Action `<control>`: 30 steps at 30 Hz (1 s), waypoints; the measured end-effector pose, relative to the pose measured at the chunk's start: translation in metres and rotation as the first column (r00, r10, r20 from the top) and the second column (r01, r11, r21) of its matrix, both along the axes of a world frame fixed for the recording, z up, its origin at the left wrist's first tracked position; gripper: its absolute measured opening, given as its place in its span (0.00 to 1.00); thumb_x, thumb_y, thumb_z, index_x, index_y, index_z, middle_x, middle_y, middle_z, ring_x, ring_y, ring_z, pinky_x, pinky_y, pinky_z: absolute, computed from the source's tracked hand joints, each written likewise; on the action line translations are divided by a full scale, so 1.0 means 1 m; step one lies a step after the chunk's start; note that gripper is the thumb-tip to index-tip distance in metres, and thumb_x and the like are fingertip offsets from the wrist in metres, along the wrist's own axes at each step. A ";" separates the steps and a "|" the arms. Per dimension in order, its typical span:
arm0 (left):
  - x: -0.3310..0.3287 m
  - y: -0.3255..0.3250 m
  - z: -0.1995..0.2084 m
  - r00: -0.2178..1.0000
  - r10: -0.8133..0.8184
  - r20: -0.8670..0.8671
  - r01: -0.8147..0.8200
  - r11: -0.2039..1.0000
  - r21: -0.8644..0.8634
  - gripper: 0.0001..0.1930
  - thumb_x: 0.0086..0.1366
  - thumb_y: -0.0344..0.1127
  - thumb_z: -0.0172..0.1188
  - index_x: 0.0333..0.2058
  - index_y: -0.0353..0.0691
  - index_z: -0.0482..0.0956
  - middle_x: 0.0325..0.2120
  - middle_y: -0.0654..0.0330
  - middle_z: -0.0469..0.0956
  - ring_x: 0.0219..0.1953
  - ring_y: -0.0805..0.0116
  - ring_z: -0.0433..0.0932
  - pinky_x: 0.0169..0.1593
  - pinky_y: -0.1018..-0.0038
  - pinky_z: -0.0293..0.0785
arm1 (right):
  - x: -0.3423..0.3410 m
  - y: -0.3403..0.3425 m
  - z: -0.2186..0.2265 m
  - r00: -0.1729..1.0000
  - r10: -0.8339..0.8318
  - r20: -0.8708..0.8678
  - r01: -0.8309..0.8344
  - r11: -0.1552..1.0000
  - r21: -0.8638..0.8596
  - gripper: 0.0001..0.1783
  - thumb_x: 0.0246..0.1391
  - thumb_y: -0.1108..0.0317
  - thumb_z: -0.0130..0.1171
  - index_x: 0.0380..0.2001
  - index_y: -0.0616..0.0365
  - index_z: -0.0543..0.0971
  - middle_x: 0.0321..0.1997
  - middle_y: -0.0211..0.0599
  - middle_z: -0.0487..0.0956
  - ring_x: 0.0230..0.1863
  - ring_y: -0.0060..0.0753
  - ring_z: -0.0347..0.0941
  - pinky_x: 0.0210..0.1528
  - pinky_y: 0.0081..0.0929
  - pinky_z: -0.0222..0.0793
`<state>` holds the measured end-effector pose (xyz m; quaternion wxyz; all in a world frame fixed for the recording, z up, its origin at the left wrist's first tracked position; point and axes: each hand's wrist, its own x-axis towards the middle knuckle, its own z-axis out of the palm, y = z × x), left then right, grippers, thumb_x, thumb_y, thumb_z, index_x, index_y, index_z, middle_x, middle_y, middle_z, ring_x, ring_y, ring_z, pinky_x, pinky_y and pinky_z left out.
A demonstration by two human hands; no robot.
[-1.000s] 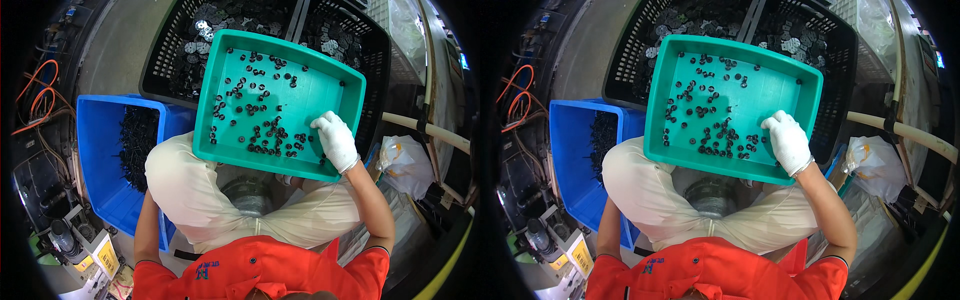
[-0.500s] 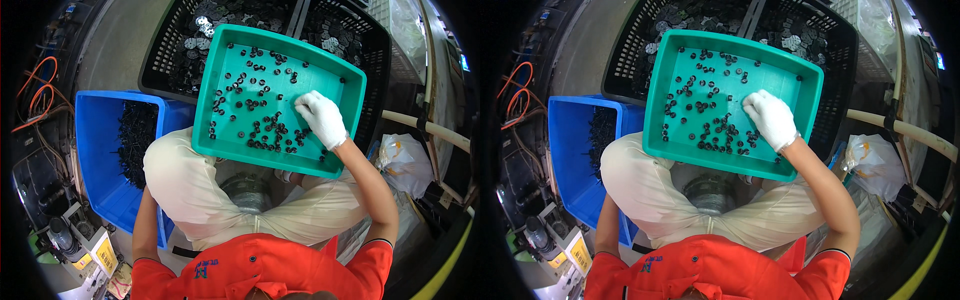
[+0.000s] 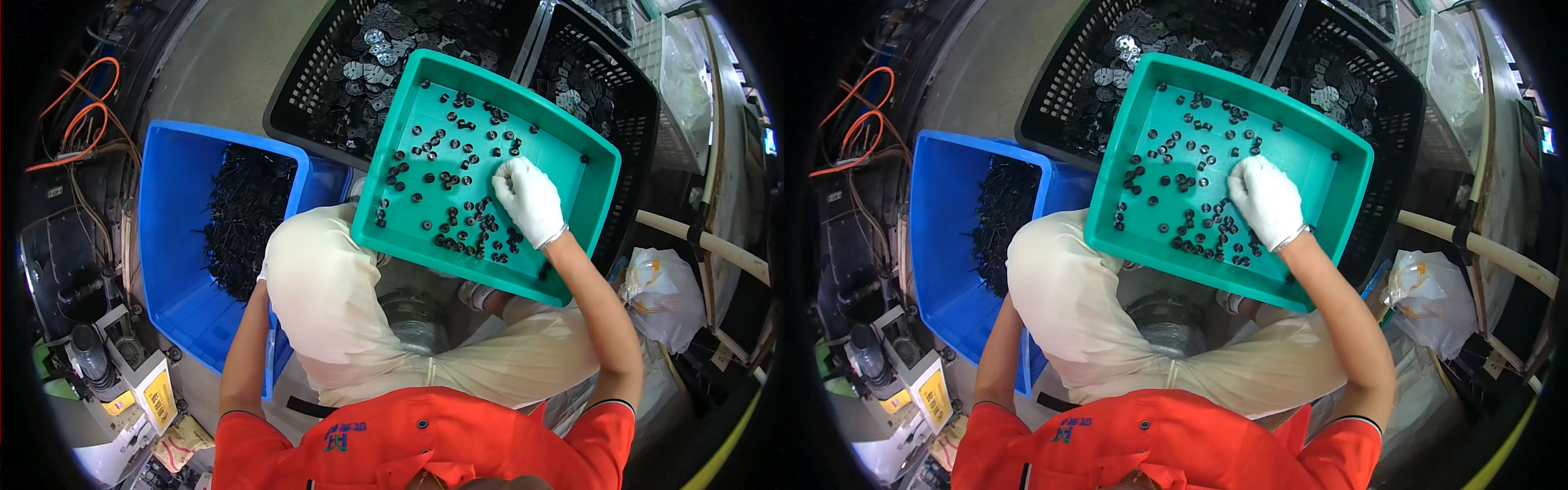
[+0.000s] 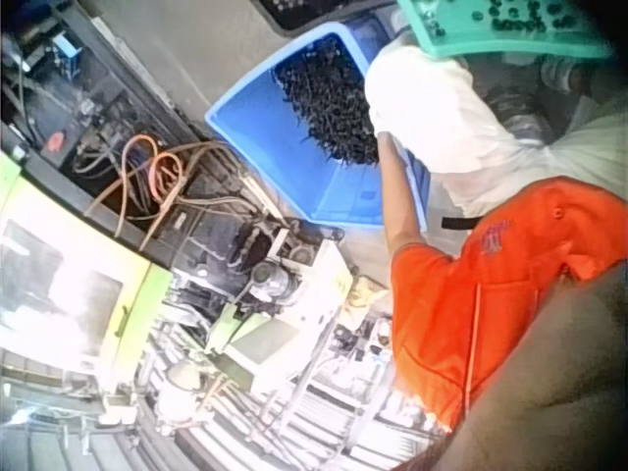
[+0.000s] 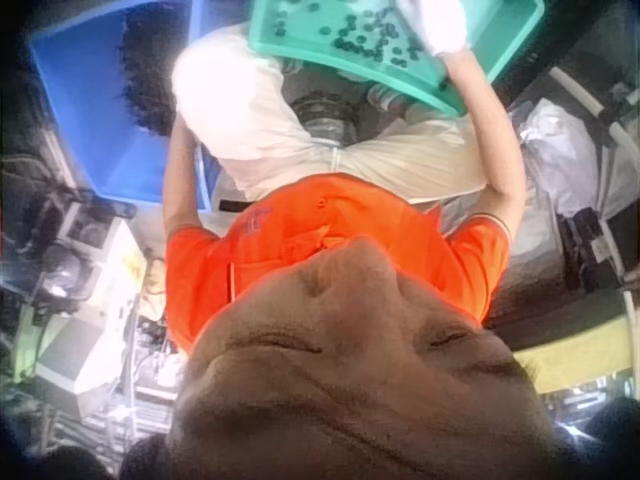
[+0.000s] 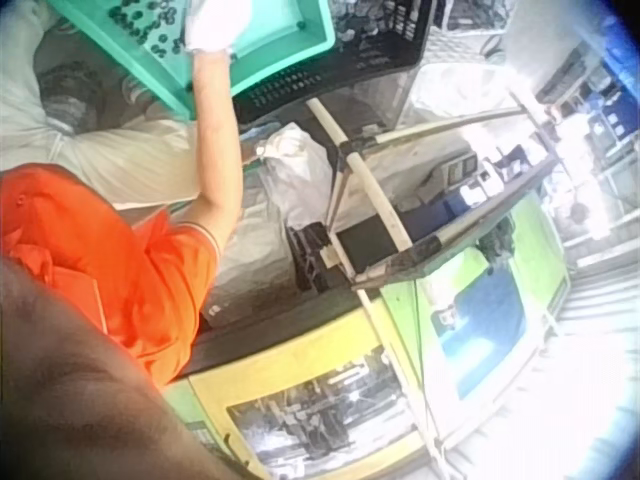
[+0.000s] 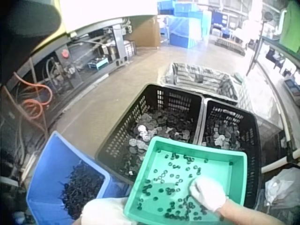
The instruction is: The recorder sits at a workstation and sorts small black and grey plastic components from a green tray into different bins and trays.
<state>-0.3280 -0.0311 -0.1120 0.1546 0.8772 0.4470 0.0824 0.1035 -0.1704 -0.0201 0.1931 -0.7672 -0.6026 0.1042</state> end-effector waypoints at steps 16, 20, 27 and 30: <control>-0.124 -0.029 0.084 0.821 0.561 0.107 -0.533 0.819 -0.212 0.05 0.54 0.36 0.54 0.21 0.48 0.75 0.24 0.63 0.73 0.29 0.64 0.72 0.30 0.68 0.66 | -0.365 0.100 0.093 0.805 0.466 -0.367 -0.411 0.884 0.223 0.04 0.40 0.68 0.52 0.22 0.53 0.75 0.26 0.34 0.74 0.30 0.32 0.71 0.29 0.26 0.66; -0.091 -0.050 0.118 0.859 0.487 -0.159 -0.493 0.870 -0.001 0.05 0.54 0.36 0.54 0.21 0.48 0.76 0.24 0.63 0.73 0.30 0.64 0.72 0.30 0.68 0.66 | -0.385 0.094 0.068 0.778 0.485 -0.399 -0.489 0.867 0.099 0.05 0.41 0.67 0.51 0.22 0.53 0.75 0.24 0.33 0.74 0.30 0.32 0.72 0.29 0.29 0.66; 0.023 -0.049 0.156 0.607 0.397 -0.688 -0.118 0.902 0.416 0.07 0.55 0.35 0.52 0.21 0.48 0.76 0.24 0.64 0.73 0.30 0.65 0.71 0.31 0.68 0.66 | -0.357 0.094 0.067 0.847 0.477 -0.236 -0.422 0.872 0.247 0.05 0.39 0.67 0.52 0.18 0.54 0.75 0.21 0.39 0.74 0.23 0.35 0.71 0.23 0.29 0.66; -0.083 -0.058 0.112 0.871 0.481 0.103 -0.442 0.857 -0.264 0.13 0.61 0.35 0.48 0.42 0.43 0.75 0.38 0.60 0.75 0.42 0.67 0.73 0.43 0.71 0.69 | -0.331 0.075 0.087 0.895 0.401 -0.198 -0.274 0.841 0.467 0.07 0.37 0.66 0.52 0.13 0.54 0.76 0.16 0.39 0.74 0.17 0.36 0.71 0.18 0.33 0.65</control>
